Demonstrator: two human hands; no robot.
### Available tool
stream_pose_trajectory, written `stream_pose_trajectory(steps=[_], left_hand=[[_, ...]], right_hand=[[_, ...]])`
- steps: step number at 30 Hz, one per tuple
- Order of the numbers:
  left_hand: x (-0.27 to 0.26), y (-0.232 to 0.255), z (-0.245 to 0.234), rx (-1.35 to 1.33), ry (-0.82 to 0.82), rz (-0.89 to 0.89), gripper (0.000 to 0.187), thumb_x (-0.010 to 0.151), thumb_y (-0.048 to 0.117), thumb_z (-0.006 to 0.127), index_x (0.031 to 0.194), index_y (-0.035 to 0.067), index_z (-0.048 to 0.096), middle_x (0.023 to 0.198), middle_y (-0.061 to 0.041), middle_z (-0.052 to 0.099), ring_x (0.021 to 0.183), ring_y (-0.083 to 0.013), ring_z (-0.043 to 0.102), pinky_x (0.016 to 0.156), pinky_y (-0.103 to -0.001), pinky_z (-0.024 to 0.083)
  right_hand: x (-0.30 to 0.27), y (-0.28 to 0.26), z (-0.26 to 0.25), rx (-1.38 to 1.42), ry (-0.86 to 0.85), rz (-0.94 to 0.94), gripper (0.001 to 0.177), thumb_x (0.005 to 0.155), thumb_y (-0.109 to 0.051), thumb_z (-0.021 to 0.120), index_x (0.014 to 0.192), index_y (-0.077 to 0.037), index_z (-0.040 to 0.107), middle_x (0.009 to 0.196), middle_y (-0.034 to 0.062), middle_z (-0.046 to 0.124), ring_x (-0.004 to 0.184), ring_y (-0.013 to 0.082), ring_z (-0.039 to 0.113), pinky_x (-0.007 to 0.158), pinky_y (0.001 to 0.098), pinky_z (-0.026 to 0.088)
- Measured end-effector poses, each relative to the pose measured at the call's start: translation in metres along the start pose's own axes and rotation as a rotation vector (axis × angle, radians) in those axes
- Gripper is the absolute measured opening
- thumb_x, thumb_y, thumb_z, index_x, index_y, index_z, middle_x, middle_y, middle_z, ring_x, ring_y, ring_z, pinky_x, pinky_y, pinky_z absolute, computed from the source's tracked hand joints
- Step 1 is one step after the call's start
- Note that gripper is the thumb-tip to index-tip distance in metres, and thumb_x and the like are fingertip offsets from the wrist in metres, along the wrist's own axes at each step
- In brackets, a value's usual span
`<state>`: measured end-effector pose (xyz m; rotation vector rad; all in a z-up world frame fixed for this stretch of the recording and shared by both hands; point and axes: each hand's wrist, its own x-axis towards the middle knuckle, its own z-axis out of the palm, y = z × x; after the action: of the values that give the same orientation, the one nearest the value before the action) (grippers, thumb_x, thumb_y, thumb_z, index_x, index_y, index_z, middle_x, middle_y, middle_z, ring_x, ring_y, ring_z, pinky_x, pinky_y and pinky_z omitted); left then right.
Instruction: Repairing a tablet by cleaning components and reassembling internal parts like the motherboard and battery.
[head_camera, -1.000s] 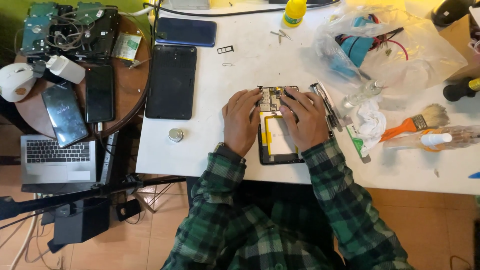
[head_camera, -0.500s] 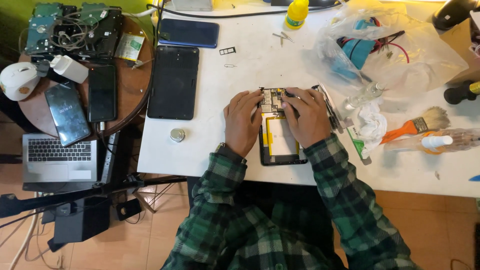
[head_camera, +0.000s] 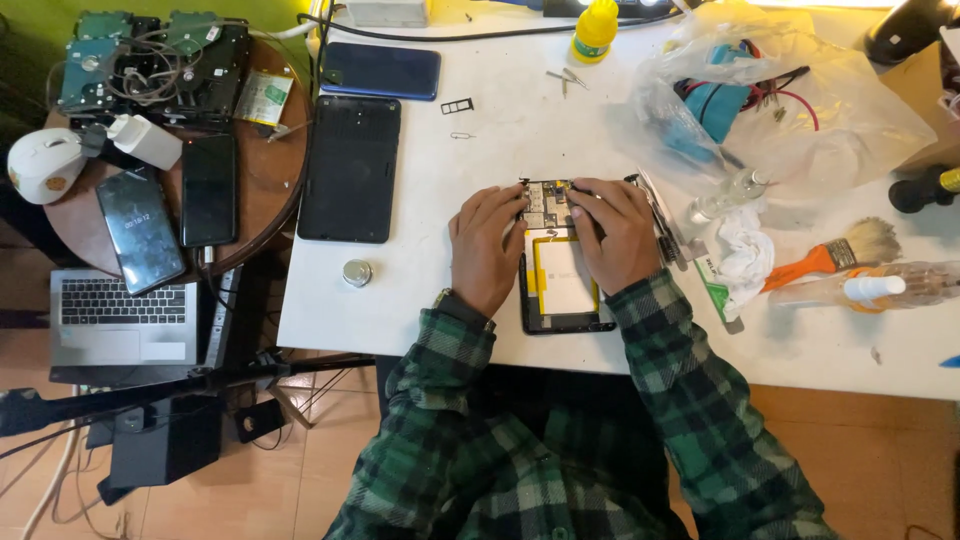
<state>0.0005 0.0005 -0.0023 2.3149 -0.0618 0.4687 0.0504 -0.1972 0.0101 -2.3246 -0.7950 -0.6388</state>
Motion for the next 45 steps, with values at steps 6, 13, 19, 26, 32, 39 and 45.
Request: stream_pose_trajectory(steps=[6,13,19,26,32,39,45], left_hand=[[0.001,0.008,-0.006,0.042,-0.014,0.005,0.025,0.100,0.015,0.066,0.124,0.019,0.071,0.136,-0.001,0.064,0.137,-0.0243,0.048,0.110,-0.044,0.035],[0.002,0.008,-0.004,0.109,-0.015,0.046,0.023,0.099,0.014,0.064,0.119,0.021,0.073,0.136,0.000,0.063,0.136,-0.0255,0.047,0.110,-0.045,0.035],[0.001,0.005,-0.003,0.021,0.000,0.009,0.026,0.097,0.012,0.066,0.121,0.020,0.072,0.135,-0.002,0.064,0.136,-0.0263,0.048,0.110,-0.046,0.035],[0.002,0.001,-0.002,-0.076,0.017,-0.021,0.029,0.101,0.003,0.056,0.120,0.020,0.070,0.133,-0.001,0.067,0.135,-0.0265,0.050,0.111,-0.045,0.035],[0.002,0.003,-0.004,-0.102,0.040,-0.031,0.033,0.104,0.000,0.049,0.119,0.020,0.070,0.129,-0.001,0.069,0.134,-0.0265,0.051,0.110,-0.046,0.035],[0.002,0.001,-0.004,-0.136,0.071,-0.028,0.038,0.102,-0.007,0.046,0.119,0.018,0.069,0.129,-0.003,0.068,0.131,-0.0275,0.054,0.109,-0.045,0.038],[0.001,-0.009,0.004,-0.275,0.165,-0.027,0.035,0.098,-0.009,0.049,0.108,0.015,0.071,0.120,-0.005,0.070,0.124,-0.0295,0.058,0.109,-0.044,0.044]], right_hand=[[0.000,0.000,-0.001,-0.035,0.000,-0.027,0.020,0.101,-0.013,0.068,0.117,-0.008,0.077,0.125,0.0061,0.071,0.115,0.0317,0.061,0.104,0.0443,0.048],[-0.002,0.005,0.002,-0.025,0.001,-0.017,0.021,0.098,-0.013,0.070,0.117,-0.009,0.078,0.125,0.0059,0.072,0.115,0.0322,0.061,0.105,0.0447,0.048],[-0.002,0.005,0.001,-0.013,-0.012,0.002,0.020,0.099,-0.012,0.069,0.117,-0.009,0.078,0.124,0.0051,0.072,0.115,0.0321,0.062,0.105,0.0443,0.047],[-0.001,0.007,0.007,-0.020,-0.034,0.085,0.024,0.095,-0.024,0.080,0.115,-0.010,0.078,0.119,0.0035,0.072,0.115,0.0293,0.062,0.106,0.0442,0.048],[0.002,0.003,0.005,-0.033,-0.082,0.129,0.027,0.090,-0.022,0.085,0.113,-0.010,0.077,0.118,0.0034,0.071,0.115,0.0306,0.061,0.103,0.0442,0.050],[0.006,-0.004,0.000,-0.071,-0.127,0.170,0.029,0.088,-0.023,0.086,0.113,-0.010,0.077,0.118,0.0032,0.071,0.117,0.0307,0.061,0.102,0.0436,0.050],[0.006,-0.004,0.000,-0.082,-0.133,0.155,0.029,0.089,-0.024,0.086,0.112,-0.010,0.076,0.117,0.0039,0.070,0.115,0.0310,0.062,0.103,0.0431,0.050]])
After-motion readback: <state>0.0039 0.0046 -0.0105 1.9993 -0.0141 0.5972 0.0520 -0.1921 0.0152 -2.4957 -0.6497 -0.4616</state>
